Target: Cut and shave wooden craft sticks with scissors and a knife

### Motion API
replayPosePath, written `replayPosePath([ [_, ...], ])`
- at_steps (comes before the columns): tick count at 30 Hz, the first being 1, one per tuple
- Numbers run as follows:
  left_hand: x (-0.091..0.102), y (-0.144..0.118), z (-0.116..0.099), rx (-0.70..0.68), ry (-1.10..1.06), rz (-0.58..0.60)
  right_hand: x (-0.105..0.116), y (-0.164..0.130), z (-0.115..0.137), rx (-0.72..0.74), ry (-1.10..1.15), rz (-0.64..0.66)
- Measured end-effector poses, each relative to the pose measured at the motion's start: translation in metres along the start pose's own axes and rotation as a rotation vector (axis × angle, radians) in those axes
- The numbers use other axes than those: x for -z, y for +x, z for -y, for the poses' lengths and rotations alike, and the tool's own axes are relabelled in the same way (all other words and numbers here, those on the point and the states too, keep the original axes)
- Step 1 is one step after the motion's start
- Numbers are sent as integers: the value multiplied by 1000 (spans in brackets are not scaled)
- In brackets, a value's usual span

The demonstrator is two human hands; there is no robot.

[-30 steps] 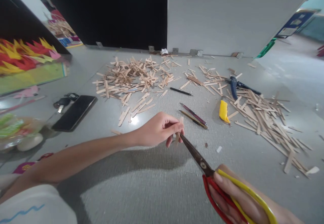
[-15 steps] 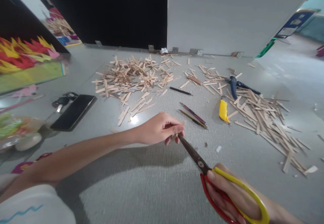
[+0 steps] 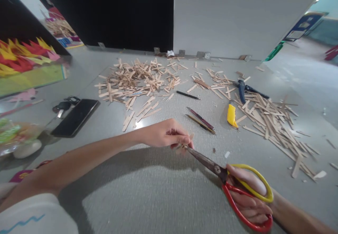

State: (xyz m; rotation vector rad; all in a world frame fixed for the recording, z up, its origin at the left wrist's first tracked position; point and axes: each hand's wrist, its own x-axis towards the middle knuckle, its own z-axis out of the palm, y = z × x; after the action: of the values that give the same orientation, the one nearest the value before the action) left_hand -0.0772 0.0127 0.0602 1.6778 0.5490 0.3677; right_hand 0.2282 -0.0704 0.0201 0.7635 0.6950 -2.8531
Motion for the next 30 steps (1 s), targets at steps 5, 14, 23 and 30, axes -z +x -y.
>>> replayPosePath([
  [5,-3,0,1,38,59,-42,2,9,2,90,-66,18],
  [14,-3,0,-5,150,57,27,4,6,-2,262,-385,-176],
  [23,8,8,7,341,-316,-266,21,4,9,563,-330,-367],
  [30,3,10,2,315,-345,-262,22,-1,38,834,-140,-647],
])
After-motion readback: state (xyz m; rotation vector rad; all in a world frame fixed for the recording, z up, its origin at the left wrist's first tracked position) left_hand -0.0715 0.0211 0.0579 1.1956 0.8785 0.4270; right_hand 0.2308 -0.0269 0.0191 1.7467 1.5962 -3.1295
